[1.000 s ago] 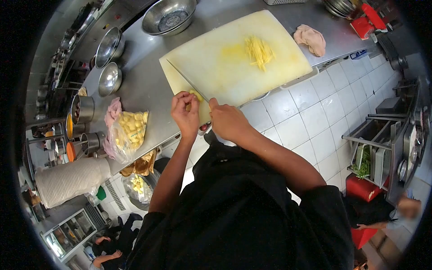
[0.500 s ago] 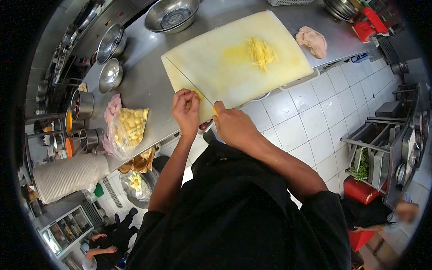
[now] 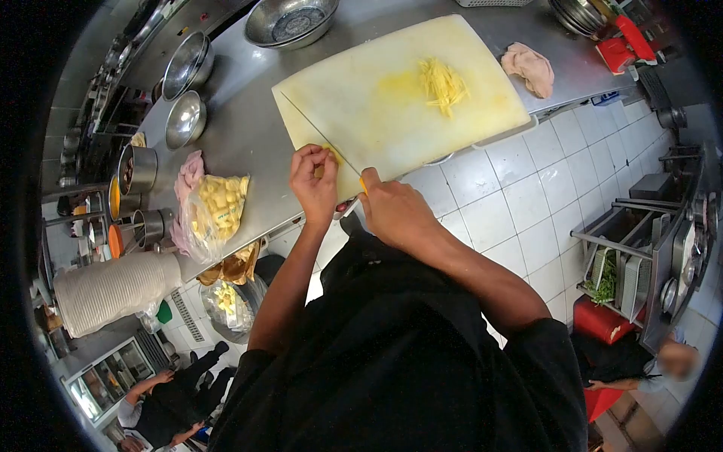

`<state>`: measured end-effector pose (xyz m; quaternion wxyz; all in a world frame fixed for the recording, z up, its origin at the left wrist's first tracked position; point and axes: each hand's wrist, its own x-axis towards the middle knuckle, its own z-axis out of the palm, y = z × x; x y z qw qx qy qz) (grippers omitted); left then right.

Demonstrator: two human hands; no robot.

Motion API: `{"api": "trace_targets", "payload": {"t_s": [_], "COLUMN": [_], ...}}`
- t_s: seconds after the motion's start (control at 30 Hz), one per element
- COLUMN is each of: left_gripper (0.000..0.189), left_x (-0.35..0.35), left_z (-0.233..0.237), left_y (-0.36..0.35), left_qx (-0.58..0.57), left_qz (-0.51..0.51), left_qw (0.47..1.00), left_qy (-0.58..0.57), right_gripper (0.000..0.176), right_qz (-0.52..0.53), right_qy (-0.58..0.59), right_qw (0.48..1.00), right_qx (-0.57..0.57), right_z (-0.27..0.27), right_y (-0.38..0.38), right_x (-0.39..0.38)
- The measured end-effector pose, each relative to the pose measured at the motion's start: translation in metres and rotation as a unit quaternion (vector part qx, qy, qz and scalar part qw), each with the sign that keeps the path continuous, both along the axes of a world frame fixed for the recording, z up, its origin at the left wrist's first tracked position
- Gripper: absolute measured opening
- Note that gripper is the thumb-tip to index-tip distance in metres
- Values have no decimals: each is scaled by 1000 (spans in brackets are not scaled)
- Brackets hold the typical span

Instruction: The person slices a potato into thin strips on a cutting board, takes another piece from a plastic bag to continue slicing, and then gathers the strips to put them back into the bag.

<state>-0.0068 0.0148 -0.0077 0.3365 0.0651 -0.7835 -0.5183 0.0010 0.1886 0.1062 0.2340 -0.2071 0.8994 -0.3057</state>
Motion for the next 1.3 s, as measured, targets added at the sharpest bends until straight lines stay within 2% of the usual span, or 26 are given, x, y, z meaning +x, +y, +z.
{"api": "trace_targets", "payload": {"t_s": [0.17,0.67,0.97,1.07,1.3], "left_gripper": [6,7,8,8,8], "left_x": [1,0,0,-1,0], "left_z": [-2,-3,-6,-3,-2], "left_y": [0,0,-1,-1,-2], "left_qx": [9,8,6,-8,-3], "left_qz": [5,6,12,14,3], "left_qw": [1000,1000,1000,1000,1000], "left_qy": [-10,-6,-13,-5,-9], "right_gripper": [25,26,23,20,23], "right_qz": [0,-1,15,11,0], "right_qy": [24,-2,7,-24,22], "right_qw": [1000,1000,1000,1000,999], "right_qx": [-14,-4,-21,7,-33], "right_z": [-7,0,-1,8,-42], "right_y": [2,5,4,-1,-13], "right_x": [2,5,0,-1,-21]}}
